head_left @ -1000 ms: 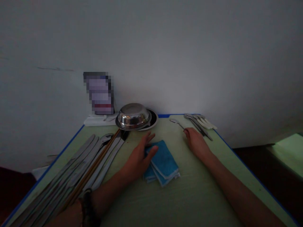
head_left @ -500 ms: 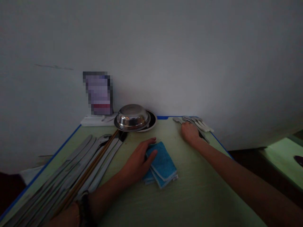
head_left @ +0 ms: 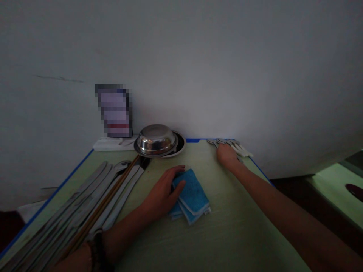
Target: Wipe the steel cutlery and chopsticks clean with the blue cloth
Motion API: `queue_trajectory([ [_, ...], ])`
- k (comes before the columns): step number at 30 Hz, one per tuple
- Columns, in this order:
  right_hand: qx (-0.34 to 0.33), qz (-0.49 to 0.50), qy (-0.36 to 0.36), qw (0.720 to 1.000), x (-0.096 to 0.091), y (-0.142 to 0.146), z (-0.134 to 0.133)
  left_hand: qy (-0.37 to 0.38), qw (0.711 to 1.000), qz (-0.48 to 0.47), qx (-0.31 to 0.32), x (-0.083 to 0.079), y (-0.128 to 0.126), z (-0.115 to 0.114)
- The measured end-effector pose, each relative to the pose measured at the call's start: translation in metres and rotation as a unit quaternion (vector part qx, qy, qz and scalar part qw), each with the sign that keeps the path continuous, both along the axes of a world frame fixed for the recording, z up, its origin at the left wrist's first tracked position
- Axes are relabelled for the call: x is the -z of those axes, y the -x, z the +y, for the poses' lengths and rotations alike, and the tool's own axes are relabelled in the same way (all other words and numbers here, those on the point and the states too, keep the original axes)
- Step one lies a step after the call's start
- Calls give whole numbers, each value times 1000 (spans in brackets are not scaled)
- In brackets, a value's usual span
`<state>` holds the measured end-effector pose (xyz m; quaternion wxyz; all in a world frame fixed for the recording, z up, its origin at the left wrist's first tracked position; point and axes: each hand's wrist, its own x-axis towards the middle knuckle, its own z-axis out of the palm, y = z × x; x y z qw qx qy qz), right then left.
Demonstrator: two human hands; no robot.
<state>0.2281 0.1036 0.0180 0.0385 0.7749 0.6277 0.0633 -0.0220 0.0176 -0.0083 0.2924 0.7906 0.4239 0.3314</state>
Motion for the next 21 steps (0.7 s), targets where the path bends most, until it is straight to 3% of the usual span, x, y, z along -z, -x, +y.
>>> queue_trajectory([
  [21, 29, 22, -10, 999, 3, -7, 2, -9, 1000, 9, 8, 1, 0, 1],
])
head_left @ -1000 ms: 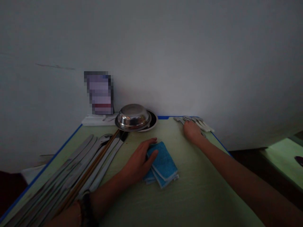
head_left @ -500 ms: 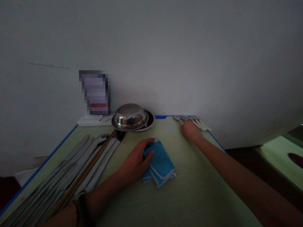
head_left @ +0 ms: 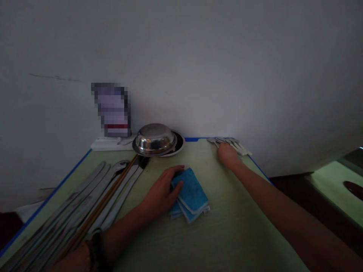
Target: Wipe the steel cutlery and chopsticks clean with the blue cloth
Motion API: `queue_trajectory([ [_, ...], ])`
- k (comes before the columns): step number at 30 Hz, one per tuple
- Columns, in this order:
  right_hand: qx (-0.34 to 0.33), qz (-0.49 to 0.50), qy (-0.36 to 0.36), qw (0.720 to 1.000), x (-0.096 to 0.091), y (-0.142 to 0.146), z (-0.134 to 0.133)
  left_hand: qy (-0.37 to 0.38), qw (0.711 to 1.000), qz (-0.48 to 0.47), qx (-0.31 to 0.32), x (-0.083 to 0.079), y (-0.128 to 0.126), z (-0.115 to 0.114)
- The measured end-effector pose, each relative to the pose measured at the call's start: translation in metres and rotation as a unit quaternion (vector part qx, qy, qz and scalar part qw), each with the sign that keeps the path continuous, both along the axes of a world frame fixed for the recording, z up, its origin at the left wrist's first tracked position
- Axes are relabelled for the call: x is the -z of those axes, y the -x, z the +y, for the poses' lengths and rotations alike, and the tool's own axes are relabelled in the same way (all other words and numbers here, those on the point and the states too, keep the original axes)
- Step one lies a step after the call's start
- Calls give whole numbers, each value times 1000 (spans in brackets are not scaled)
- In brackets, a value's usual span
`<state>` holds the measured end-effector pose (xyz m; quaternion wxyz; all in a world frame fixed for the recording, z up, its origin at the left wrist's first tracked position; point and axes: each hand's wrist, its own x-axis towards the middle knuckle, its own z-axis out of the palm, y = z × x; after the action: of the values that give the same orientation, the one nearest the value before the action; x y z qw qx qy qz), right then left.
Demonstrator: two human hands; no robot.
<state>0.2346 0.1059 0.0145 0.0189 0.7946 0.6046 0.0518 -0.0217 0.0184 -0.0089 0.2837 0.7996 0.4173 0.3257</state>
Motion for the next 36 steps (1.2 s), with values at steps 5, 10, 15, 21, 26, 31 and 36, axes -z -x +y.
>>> queue_trajectory([
  [5, -3, -1, -10, 1000, 2, -1, -2, 5, 1000, 8, -1, -1, 0, -1],
  [10, -4, -8, -38, 999, 3, 0, -7, 7, 1000, 5, 6, -2, 0, -1],
  [15, -55, -15, -104, 993, 9, 28, -35, -5, 1000, 5, 8, -4, -2, -1],
  [21, -198, 201, -136, 950, 25, 61, -60, -24, 999, 31, 12, -10, 3, 2],
  [26, -304, 358, -104, 877, 19, 65, -76, 15, 979, 178, 94, -52, 27, 9],
  [31, -372, 287, -37, 882, 19, 75, -84, 104, 921, 369, 61, -94, 66, 16],
  [36, -340, 249, -24, 906, 24, 82, -72, 77, 874, 466, -115, -102, 112, 32],
])
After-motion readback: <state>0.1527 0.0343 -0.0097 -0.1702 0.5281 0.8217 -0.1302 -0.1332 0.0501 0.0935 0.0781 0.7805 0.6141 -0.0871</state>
